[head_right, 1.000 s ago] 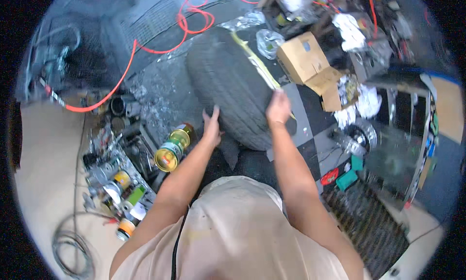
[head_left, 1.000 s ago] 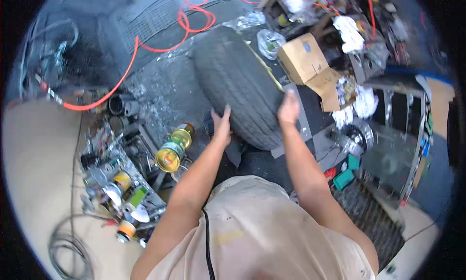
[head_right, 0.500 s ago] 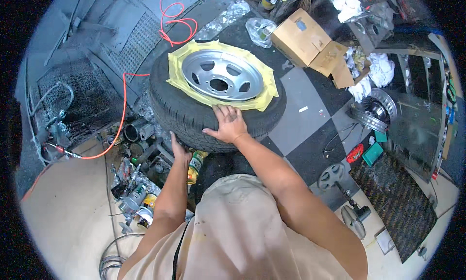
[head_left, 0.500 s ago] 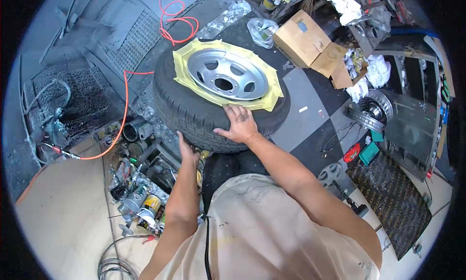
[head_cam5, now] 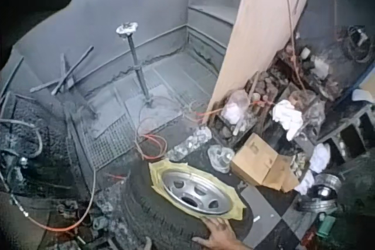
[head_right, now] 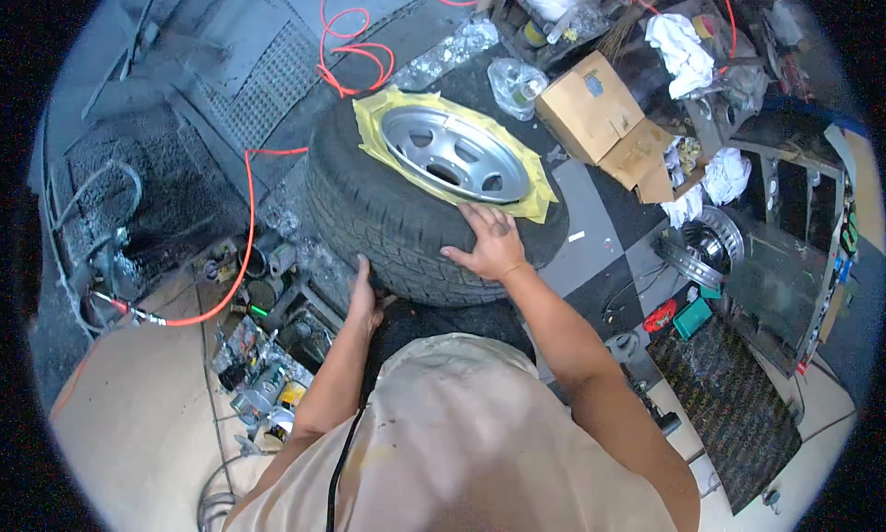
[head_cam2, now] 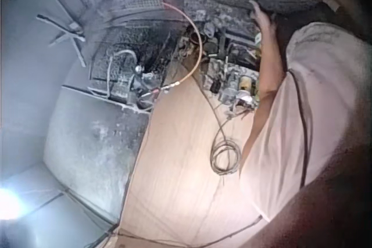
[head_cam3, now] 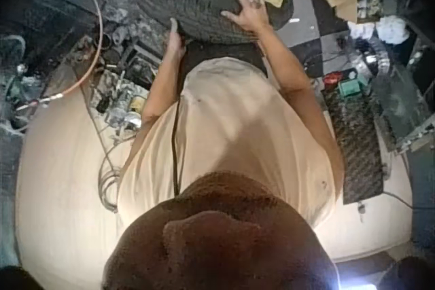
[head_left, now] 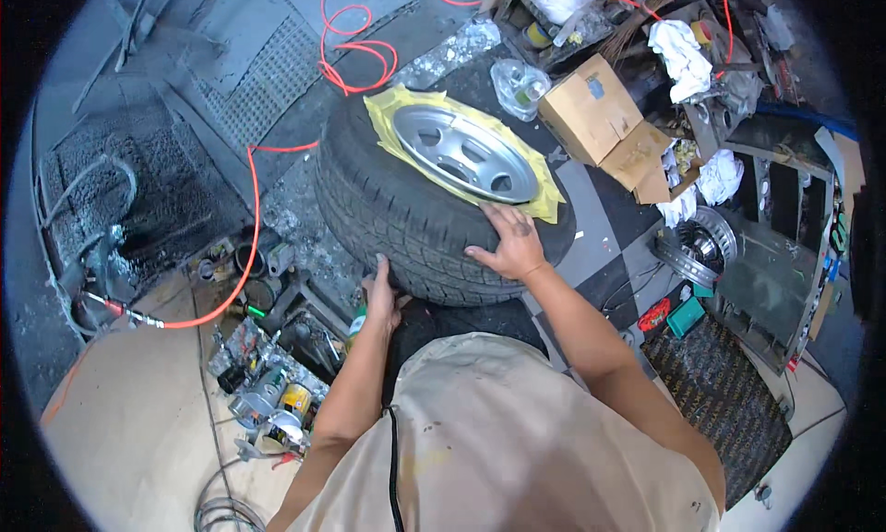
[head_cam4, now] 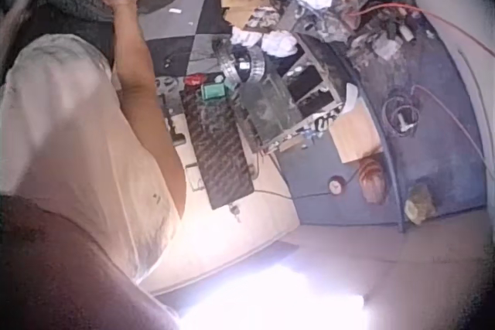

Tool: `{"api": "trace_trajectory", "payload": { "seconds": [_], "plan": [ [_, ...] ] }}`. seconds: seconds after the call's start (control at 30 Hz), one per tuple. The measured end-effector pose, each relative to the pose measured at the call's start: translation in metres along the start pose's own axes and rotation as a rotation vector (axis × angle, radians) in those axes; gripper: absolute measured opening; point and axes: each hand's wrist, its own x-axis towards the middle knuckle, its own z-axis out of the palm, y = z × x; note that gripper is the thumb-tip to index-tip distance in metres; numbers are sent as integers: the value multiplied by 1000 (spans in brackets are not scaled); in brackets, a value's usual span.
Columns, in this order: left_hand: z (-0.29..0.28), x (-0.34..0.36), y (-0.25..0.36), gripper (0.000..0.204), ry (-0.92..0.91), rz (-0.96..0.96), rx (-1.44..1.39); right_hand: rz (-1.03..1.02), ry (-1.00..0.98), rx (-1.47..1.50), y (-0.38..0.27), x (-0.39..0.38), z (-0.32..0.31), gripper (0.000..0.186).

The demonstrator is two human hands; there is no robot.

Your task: Spray painting a car wheel rim and mixing paint chemicals in a workshop.

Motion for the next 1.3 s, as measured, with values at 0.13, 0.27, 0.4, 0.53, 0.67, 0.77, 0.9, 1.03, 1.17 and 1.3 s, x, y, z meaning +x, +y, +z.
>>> {"api": "trace_trajectory", "payload": {
  "seconds": [0.13, 0.27, 0.4, 0.53, 0.67, 0.77, 0.9, 1.03, 1.17, 1.3],
  "plan": [
    [-20, 31, 50, 62, -103, -66, 380, 99, -26, 14, -3, 14, -13, 84],
    [-44, 60, 162, 44, -404, -303, 953, 74, -16, -13, -19, 22, -25, 83],
    [-16, 66, 246, 30, -634, -413, 1383, 124, -21, 1, -40, 37, -34, 84],
    [20, 61, 327, 21, -746, 112, 974, 161, -1, 94, -43, 50, -24, 80],
    [107, 107, 350, 21, -526, 572, 836, 834, 211, 456, 35, 87, 6, 57],
    [181, 187, 325, 30, -439, 635, 955, 1109, -16, 272, 149, 98, 60, 74],
    [216, 281, 277, 52, -176, 774, 1717, 1160, -200, 144, 192, 121, 123, 78],
    [220, 337, 228, 57, -152, 654, 2071, 1183, -350, 90, 211, 128, 160, 84],
    [228, 352, 203, 60, -166, 547, 2310, 1182, -448, 112, 229, 129, 175, 88],
    [228, 351, 194, 63, -76, 549, 2344, 1180, -488, 194, 252, 126, 189, 89]
  ]
}}
